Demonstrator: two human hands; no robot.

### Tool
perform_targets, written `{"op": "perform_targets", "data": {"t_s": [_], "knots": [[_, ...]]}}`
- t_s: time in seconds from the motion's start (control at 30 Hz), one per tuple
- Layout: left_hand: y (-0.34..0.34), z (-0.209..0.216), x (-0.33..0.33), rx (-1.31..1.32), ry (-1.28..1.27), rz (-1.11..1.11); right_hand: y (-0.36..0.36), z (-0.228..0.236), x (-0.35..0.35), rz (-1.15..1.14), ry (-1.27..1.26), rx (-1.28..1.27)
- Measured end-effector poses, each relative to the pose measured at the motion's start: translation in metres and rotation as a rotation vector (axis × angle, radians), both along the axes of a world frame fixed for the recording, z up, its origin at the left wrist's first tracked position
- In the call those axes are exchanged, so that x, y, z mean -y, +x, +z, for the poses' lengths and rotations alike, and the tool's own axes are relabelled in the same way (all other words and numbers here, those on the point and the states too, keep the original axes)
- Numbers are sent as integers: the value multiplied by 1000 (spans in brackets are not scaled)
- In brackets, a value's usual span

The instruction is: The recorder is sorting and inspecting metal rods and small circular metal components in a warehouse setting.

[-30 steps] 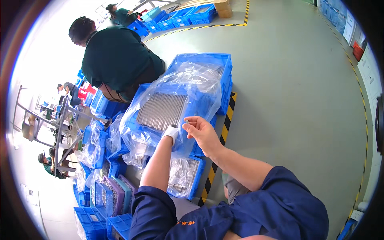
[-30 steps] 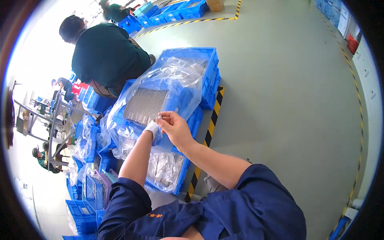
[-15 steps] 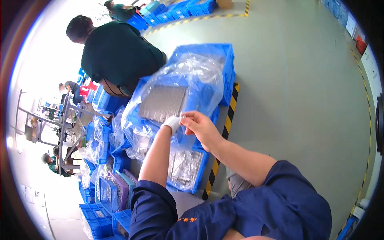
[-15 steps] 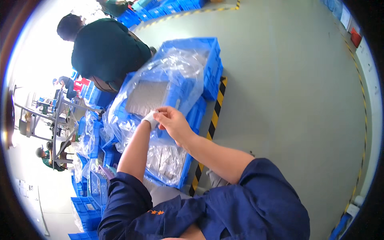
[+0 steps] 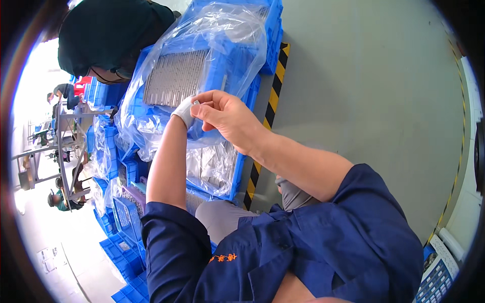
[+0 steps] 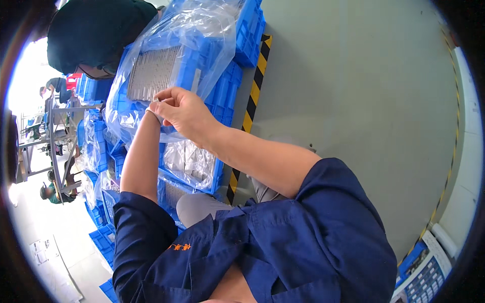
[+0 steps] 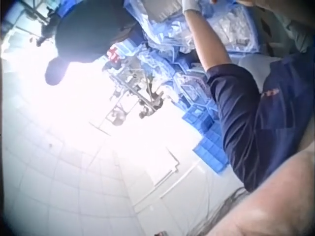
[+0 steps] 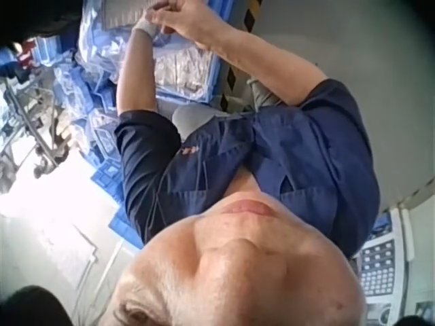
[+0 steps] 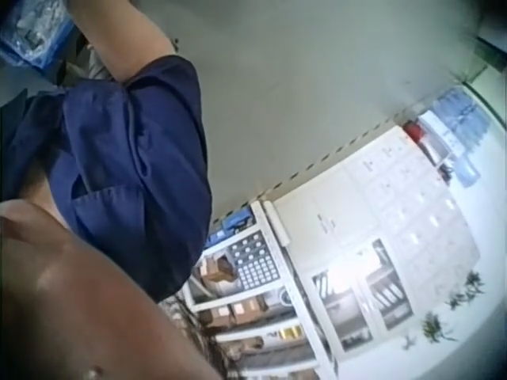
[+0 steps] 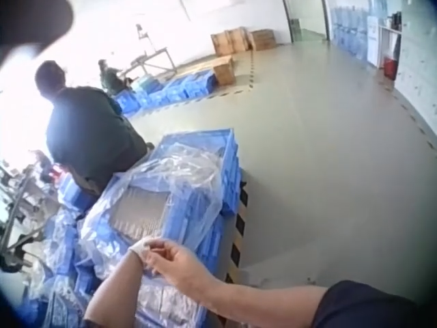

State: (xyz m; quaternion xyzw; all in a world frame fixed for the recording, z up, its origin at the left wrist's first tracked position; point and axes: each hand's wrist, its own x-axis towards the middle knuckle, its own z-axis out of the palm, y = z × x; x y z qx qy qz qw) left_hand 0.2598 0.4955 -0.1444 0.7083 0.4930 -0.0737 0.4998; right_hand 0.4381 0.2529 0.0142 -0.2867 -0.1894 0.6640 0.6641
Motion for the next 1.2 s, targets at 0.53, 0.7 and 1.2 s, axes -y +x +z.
{"op": "perform_targets", "data": {"t_s": [0.53,0.7,1.2], "knots": [[53,76,30,-526,663,-107,-9,-1,-3,74,-17,60],[54,75,11,-432,459,-224,-12,-1,-2,100,-25,75],[4,2,-62,-683,682,-231,-26,23,1,126,35,106]]}}
